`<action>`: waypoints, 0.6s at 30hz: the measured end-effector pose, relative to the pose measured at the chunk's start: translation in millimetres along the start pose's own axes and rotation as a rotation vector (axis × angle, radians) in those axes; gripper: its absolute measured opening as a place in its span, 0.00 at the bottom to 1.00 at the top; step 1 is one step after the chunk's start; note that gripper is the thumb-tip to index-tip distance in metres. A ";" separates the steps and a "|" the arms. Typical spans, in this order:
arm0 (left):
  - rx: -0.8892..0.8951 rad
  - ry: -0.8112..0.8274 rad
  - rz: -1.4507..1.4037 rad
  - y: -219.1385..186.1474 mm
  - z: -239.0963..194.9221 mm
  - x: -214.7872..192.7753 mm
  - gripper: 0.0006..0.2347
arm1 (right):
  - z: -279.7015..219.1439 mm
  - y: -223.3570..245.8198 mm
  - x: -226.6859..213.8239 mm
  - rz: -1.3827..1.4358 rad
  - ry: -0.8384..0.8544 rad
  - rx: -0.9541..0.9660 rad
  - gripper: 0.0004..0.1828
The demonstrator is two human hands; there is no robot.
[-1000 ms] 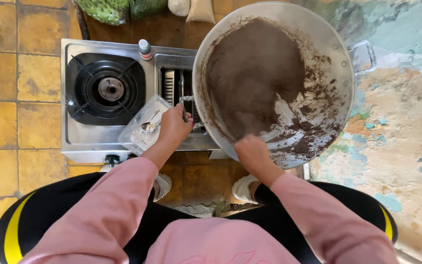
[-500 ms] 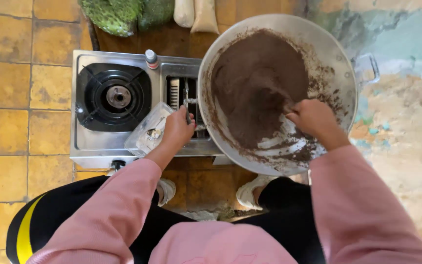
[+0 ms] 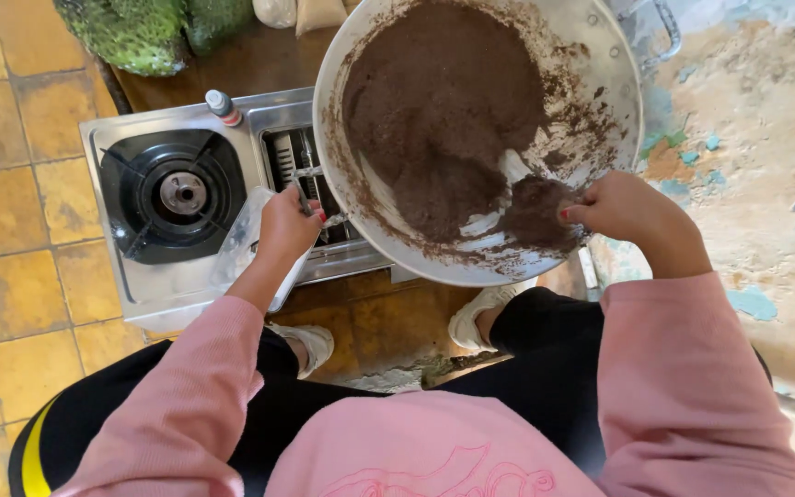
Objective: Mixing a thick brown paste in a large metal bowl using a spatula while sitting on the floor
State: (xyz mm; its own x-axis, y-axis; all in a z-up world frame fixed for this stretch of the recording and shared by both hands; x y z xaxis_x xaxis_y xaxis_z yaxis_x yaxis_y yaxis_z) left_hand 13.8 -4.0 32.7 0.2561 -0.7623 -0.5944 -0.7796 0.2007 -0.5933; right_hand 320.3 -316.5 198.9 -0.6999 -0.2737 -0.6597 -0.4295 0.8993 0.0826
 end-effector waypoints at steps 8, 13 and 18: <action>0.021 -0.039 0.107 28.2 19.4 13.5 0.11 | 29.6 -28.3 18.2 0.052 -0.207 -0.066 0.26; 0.012 -0.017 0.057 26.9 20.1 11.9 0.13 | 45.0 -43.7 20.7 0.078 -0.237 -0.047 0.26; -0.047 0.086 -0.596 42.4 48.6 43.1 0.22 | 72.7 -58.7 22.0 0.085 -0.254 -0.022 0.29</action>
State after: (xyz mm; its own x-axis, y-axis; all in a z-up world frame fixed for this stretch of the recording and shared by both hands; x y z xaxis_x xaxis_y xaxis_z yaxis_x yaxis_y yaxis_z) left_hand 19.5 1.6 -44.5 0.6110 -0.7824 -0.1202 -0.5411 -0.3020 -0.7849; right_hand 371.6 -350.4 125.2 -0.5696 -0.1008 -0.8157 -0.3893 0.9072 0.1597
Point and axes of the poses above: each hand's wrist, its own z-axis towards the middle knuckle, its own x-axis out of the palm, y = z × x, the point moved 1 cm from there along z, towards the middle knuckle, and after that the axes turned 8 degrees about z, right-handed, at the moved point
